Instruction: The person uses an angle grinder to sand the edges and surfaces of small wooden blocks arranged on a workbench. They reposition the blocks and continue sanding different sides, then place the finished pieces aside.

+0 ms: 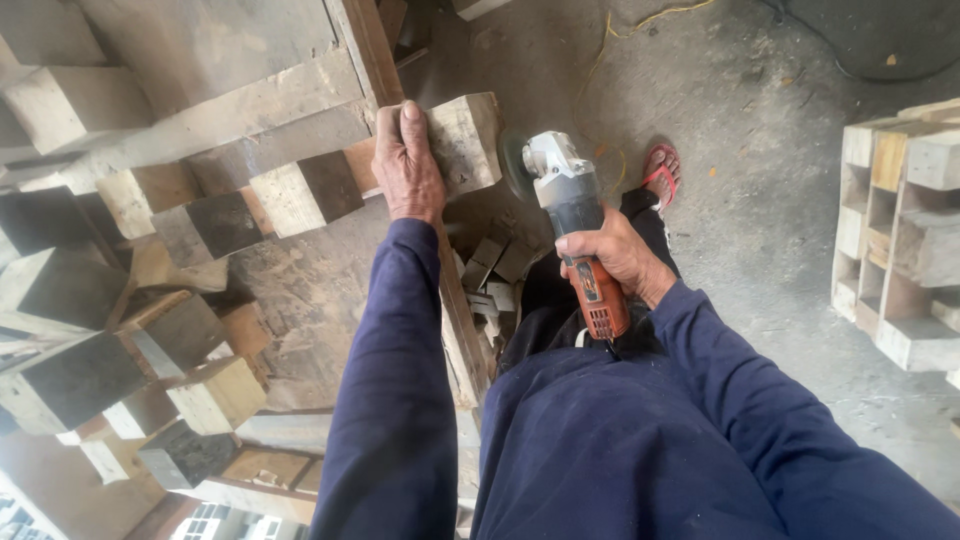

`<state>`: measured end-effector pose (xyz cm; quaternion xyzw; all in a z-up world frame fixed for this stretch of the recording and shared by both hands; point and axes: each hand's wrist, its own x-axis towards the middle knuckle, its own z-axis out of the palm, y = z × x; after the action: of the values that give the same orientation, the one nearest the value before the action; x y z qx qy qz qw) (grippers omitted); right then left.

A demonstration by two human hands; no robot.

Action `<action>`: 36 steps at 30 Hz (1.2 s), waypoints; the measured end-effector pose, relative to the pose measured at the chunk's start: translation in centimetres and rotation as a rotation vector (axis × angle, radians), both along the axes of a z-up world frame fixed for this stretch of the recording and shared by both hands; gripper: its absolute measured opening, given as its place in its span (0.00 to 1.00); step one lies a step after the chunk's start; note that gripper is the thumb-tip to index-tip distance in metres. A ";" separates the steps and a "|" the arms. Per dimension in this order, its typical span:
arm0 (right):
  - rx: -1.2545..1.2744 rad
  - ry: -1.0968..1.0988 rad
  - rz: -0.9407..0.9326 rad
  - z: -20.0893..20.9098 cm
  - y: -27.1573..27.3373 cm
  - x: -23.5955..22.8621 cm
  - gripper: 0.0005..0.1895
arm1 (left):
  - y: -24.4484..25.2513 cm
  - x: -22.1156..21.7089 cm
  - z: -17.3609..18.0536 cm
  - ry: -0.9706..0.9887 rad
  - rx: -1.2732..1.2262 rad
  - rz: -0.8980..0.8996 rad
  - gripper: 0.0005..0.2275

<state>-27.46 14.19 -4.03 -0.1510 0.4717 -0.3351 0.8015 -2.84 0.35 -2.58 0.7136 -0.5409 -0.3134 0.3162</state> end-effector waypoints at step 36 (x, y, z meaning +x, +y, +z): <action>-0.061 0.044 0.131 0.1 -8.3 -1.0 0.25 | -0.4 0.6 2.6 0.062 -0.090 0.004 0.19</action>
<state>-28.48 5.88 -3.90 -0.2131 0.4677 -0.2929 0.8062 -2.24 -0.05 0.05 0.6896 -0.5430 -0.3104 0.3650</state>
